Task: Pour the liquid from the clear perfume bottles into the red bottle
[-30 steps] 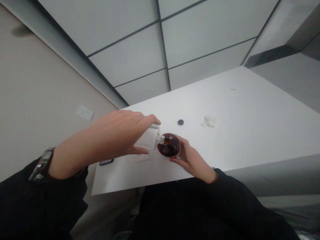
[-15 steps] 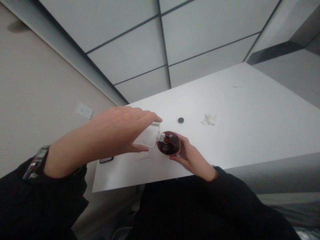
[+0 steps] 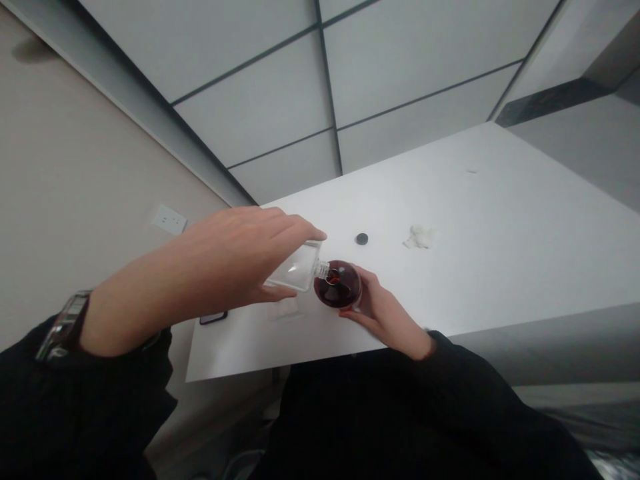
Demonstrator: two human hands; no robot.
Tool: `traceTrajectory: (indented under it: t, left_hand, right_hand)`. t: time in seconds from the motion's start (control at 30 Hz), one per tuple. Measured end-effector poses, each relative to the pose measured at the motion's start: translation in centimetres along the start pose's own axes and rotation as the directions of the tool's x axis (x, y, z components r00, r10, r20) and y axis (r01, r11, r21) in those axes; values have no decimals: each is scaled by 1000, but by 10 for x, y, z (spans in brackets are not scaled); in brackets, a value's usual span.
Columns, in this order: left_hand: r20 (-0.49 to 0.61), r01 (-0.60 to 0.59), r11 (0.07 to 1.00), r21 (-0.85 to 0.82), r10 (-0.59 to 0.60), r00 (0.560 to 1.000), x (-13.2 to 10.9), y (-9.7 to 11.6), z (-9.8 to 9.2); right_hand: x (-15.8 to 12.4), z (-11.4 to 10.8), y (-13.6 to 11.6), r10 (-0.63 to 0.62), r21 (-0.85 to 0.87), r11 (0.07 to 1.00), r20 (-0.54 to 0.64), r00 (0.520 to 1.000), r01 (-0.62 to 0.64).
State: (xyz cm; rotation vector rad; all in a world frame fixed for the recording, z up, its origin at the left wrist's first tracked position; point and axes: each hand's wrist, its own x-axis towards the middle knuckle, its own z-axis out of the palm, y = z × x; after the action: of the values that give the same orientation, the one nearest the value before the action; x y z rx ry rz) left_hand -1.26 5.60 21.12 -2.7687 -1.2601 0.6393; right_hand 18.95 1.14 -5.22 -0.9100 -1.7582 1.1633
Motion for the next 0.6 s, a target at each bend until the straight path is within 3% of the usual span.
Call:
traceTrajectory:
  t: [0.4, 0.6]
  left_hand:
    - [-114, -121, 992, 26, 123, 986, -4, -9, 10]
    - [-151, -149, 988, -47, 140, 979, -5, -8, 10]
  right_hand:
    - [1, 0, 1, 13, 11, 1000, -5, 1000, -13]
    - [1, 0, 1, 7, 4, 1000, -12, 1000, -7]
